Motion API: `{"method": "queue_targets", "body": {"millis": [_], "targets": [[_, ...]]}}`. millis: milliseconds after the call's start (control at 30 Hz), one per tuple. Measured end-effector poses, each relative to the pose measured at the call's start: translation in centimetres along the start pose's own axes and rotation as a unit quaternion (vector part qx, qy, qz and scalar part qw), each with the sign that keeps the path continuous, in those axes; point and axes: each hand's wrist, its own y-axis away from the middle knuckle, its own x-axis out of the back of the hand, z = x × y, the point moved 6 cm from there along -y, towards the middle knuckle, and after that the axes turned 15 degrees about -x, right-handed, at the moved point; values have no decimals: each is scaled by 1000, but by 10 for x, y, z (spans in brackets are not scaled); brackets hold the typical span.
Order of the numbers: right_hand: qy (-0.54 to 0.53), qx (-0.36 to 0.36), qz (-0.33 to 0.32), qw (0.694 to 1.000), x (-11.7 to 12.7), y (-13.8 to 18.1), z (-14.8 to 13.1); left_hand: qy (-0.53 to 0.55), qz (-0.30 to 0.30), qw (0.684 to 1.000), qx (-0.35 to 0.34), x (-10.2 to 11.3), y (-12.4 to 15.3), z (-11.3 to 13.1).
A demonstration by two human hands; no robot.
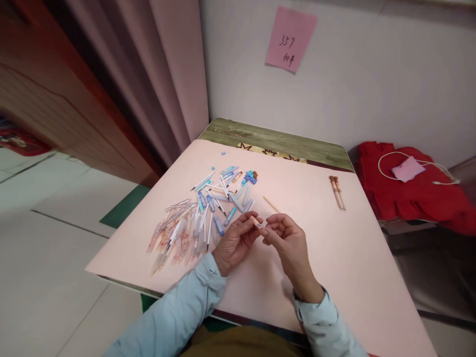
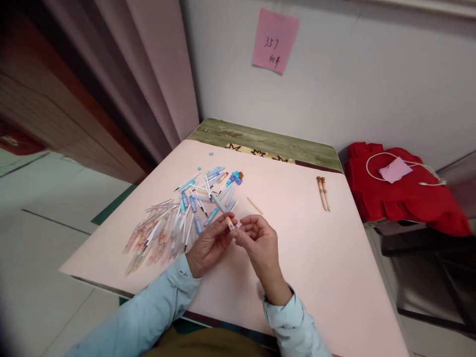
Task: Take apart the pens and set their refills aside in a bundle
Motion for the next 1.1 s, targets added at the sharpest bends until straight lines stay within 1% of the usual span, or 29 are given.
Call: {"method": "queue_targets", "body": {"millis": [67,167,200,267,333,400,500,633,767,833,967,1033,1100], "targets": [[-12,-2,14,1000,4,-1,-2,25,26,999,-4,2,-2,5],[1,20,75,997,16,-3,-4,68,70,994,-41,5,-5,16],[20,27,97,995,20,-3,-4,79,76,993,-50,5,-6,19],[99,43,126,986,23,-6,-1,90,77,992,-51,5,-6,20],[215,74,137,964,18,-9,4,91,76,992,-37,4,-6,19],[323,106,131,931,10,-11,10,95,76,992,-29,4,-5,18],[417,119,112,894,-2,-16,22,108,71,991,-40,3,-6,20],[468,115,108,870,-7,-22,32,80,44,995,-36,4,-3,15],[488,119,115,857,-7,-23,35,38,-31,999,13,-3,7,0],[490,117,120,855,-7,-23,36,29,-61,997,30,-6,11,-4],[480,113,132,860,-7,-23,33,36,-76,996,20,-9,14,-1],[490,113,130,854,-8,-22,32,29,-92,995,25,-10,15,-1],[505,119,118,847,-8,-21,30,14,-120,992,44,-13,18,-4]]}}
